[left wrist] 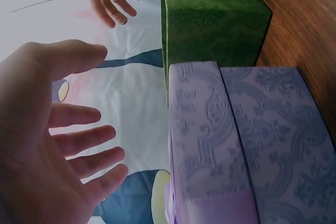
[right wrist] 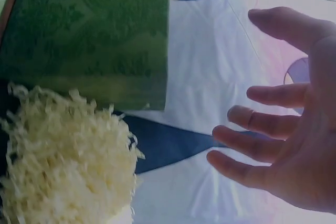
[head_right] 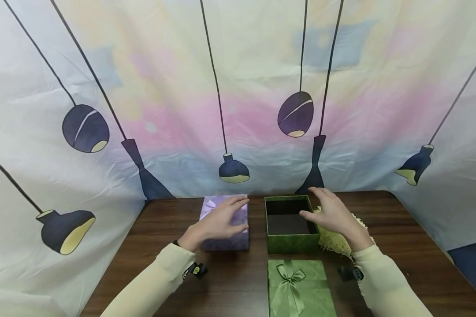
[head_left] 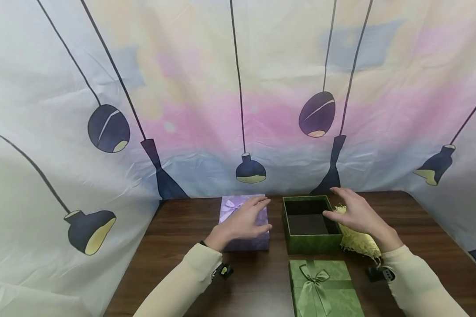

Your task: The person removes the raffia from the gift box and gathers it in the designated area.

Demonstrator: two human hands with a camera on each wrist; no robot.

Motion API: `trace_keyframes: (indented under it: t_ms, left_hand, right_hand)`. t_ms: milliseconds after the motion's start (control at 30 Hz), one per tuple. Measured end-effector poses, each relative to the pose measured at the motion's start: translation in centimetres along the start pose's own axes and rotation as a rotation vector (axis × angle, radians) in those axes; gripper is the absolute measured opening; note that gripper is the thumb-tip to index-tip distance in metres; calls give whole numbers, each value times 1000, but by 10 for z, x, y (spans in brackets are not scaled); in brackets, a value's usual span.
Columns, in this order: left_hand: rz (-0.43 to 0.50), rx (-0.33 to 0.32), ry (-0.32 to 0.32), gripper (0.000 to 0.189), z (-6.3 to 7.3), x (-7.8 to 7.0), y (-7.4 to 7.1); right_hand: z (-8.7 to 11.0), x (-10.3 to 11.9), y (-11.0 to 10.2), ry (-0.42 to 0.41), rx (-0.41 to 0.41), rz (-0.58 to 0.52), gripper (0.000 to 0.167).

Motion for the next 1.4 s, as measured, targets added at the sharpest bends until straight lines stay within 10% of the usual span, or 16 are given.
trace_keyframes:
  t_ms: [1400]
  left_hand:
    - [31,-70,-90,92,62,64,-9]
  right_hand:
    - [-60,72,45,-244,45,-73,91]
Point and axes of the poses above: each hand's wrist, its own z-axis away from the middle knuckle, its own y-axis out of the palm, x = y × z, the point moved 3 cm from there along -z, towards the middle knuckle, and after that the axes turned 10 degrees about x, right-handed, at the moved point
